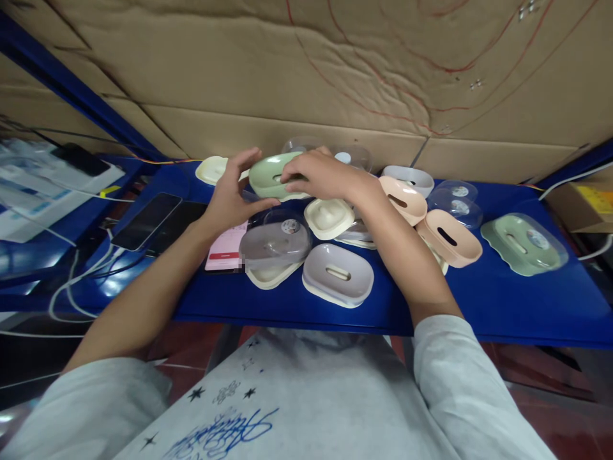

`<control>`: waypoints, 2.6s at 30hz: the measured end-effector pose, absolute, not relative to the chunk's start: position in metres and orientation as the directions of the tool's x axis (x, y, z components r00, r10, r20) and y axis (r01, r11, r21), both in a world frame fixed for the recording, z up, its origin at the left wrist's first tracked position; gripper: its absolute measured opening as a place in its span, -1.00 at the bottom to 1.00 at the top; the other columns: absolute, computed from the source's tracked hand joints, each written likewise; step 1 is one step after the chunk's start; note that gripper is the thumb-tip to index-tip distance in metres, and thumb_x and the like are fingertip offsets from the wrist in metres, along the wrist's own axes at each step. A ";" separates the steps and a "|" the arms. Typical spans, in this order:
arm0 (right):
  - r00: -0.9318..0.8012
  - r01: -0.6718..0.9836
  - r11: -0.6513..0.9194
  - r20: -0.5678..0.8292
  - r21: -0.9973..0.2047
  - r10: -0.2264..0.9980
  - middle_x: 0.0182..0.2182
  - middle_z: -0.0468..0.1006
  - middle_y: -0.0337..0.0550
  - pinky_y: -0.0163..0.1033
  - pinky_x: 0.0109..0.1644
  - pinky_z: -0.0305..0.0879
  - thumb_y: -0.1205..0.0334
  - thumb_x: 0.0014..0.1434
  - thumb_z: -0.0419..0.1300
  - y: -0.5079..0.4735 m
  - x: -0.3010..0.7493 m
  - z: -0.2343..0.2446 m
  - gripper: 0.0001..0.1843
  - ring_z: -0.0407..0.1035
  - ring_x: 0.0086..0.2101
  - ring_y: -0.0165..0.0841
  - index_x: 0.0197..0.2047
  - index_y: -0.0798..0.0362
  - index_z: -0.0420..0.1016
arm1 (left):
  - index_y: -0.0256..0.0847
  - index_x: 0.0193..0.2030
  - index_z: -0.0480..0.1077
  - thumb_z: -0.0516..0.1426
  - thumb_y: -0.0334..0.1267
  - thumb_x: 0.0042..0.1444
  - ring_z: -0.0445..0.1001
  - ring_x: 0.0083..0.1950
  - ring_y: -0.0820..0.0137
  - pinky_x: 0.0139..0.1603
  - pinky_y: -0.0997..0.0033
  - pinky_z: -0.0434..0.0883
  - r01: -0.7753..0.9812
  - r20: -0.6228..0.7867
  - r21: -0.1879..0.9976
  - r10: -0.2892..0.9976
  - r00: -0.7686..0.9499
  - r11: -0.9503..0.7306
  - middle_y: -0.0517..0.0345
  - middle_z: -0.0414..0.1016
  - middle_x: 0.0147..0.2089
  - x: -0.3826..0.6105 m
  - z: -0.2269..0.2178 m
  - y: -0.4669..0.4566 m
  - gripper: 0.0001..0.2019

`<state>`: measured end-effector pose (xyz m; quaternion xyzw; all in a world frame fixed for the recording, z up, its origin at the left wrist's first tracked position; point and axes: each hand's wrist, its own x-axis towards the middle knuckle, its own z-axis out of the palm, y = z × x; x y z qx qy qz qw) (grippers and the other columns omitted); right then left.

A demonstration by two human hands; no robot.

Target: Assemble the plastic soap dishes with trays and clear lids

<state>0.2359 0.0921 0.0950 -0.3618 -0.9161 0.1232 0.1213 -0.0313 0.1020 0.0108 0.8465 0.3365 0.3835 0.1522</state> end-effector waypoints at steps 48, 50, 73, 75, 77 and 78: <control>-0.851 0.521 0.847 0.143 0.104 0.506 0.40 0.49 0.00 0.16 0.51 0.26 0.10 0.49 0.27 -0.088 0.239 0.007 -0.60 0.38 0.37 -0.13 0.31 0.03 0.57 | -0.21 0.26 0.50 -0.01 -0.26 0.50 0.64 0.08 0.10 -0.01 0.21 0.48 0.787 0.329 0.136 0.777 0.537 -0.602 -0.08 0.64 0.10 -0.006 0.030 0.063 -0.64; -0.859 0.508 0.853 0.149 0.118 0.491 0.39 0.51 0.01 0.15 0.49 0.30 0.16 0.50 0.24 -0.083 0.243 0.007 -0.64 0.41 0.34 -0.13 0.28 0.04 0.58 | -0.21 0.25 0.50 -0.02 -0.26 0.51 0.64 0.08 0.10 -0.03 0.21 0.48 0.788 0.317 0.143 0.781 0.537 -0.600 -0.08 0.64 0.11 -0.003 0.029 0.062 -0.64; -0.691 0.709 0.702 0.265 0.066 0.673 0.49 0.36 0.08 0.18 0.49 0.24 0.06 0.48 0.28 -0.105 0.296 0.023 -0.33 0.34 0.40 -0.03 0.55 0.00 0.28 | -0.15 0.38 0.41 0.13 -0.10 0.51 0.53 0.31 -0.09 0.22 -0.13 0.54 0.762 0.387 0.147 0.746 0.542 -0.630 -0.27 0.46 0.37 -0.054 0.014 -0.095 -0.61; -0.605 0.772 0.635 0.290 -0.015 0.742 0.44 0.42 0.08 0.21 0.47 0.26 0.05 0.47 0.29 -0.116 0.309 0.021 -0.33 0.35 0.39 0.01 0.54 -0.02 0.28 | -0.15 0.40 0.40 0.15 -0.08 0.50 0.48 0.36 -0.15 0.25 -0.25 0.53 0.754 0.358 0.170 0.753 0.552 -0.634 -0.35 0.33 0.47 -0.053 -0.002 -0.112 -0.58; -0.524 0.813 0.575 0.316 -0.091 0.791 0.39 0.50 0.06 0.23 0.42 0.31 0.07 0.47 0.29 -0.126 0.318 0.013 -0.37 0.39 0.36 0.02 0.52 -0.06 0.32 | -0.18 0.38 0.41 0.18 -0.09 0.48 0.44 0.40 -0.19 0.27 -0.30 0.52 0.749 0.362 0.192 0.755 0.547 -0.635 -0.42 0.25 0.51 -0.047 -0.014 -0.118 -0.57; -0.490 0.825 0.552 0.331 -0.121 0.806 0.36 0.53 0.05 0.22 0.40 0.33 0.08 0.47 0.29 -0.131 0.319 0.008 -0.40 0.42 0.34 0.03 0.50 -0.07 0.35 | -0.19 0.36 0.42 0.20 -0.11 0.47 0.43 0.41 -0.20 0.27 -0.30 0.53 0.749 0.380 0.203 0.756 0.533 -0.630 -0.43 0.24 0.51 -0.044 -0.018 -0.119 -0.59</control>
